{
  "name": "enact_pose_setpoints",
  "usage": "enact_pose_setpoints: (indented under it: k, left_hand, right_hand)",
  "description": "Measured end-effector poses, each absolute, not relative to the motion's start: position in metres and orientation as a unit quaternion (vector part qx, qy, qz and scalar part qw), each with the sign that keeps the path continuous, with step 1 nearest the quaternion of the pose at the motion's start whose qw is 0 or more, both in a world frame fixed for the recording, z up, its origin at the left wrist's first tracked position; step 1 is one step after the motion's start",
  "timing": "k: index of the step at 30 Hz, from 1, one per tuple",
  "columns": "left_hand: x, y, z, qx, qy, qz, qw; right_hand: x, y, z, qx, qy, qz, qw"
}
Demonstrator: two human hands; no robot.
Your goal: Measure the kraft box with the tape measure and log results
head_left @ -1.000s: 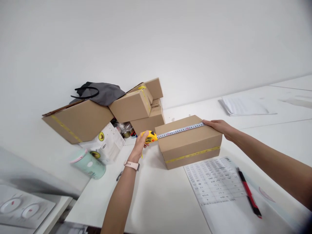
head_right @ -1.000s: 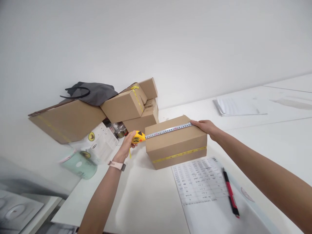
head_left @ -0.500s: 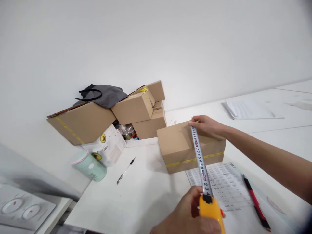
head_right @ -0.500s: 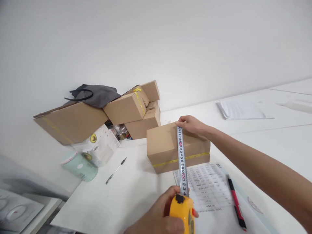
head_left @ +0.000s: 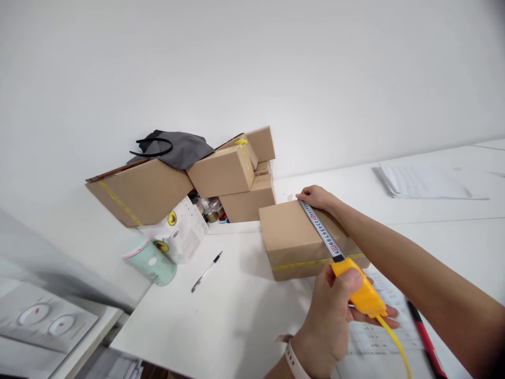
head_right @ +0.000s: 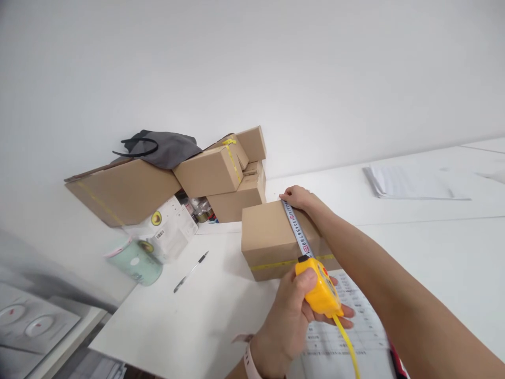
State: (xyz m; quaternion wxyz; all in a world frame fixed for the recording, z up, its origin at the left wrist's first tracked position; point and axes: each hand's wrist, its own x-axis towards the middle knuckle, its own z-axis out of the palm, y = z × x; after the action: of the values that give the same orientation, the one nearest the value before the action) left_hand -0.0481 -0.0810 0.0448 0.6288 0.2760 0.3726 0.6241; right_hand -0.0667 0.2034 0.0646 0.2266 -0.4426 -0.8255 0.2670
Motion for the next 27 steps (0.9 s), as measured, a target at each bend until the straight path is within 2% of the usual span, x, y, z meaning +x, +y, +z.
enact_pose_setpoints:
  k: [6, 10, 13, 16, 18, 22, 27]
  left_hand:
    - [-0.041, -0.081, 0.043, 0.266, 0.375, 0.621, 0.635]
    - [-0.05, -0.096, 0.041, 0.3, 0.392, 0.617, 0.613]
    - [-0.07, -0.126, 0.03, 0.329, 0.456, 0.627, 0.539]
    - [-0.097, -0.153, 0.013, 0.343, 0.563, 0.641, 0.394]
    - [-0.115, -0.159, 0.002, 0.335, 0.6, 0.641, 0.343]
    - [-0.139, -0.148, -0.002, 0.325, 0.569, 0.65, 0.385]
    - [-0.164, -0.125, 0.03, 0.358, 0.544, 0.665, 0.366]
  right_hand:
    - [-0.065, 0.204, 0.062, -0.42, -0.819, 0.312, 0.236]
    - [-0.055, 0.198, 0.073, -0.402, -0.793, 0.362, 0.278]
    - [-0.021, 0.192, 0.076, -0.398, -0.74, 0.401, 0.365]
    - [0.031, 0.176, 0.059, -0.444, -0.643, 0.405, 0.475]
    - [0.062, 0.158, 0.041, -0.485, -0.638, 0.382, 0.46]
    - [0.089, 0.12, 0.02, -0.488, -0.678, 0.385, 0.392]
    - [0.074, 0.103, 0.058, -0.47, -0.732, 0.318, 0.375]
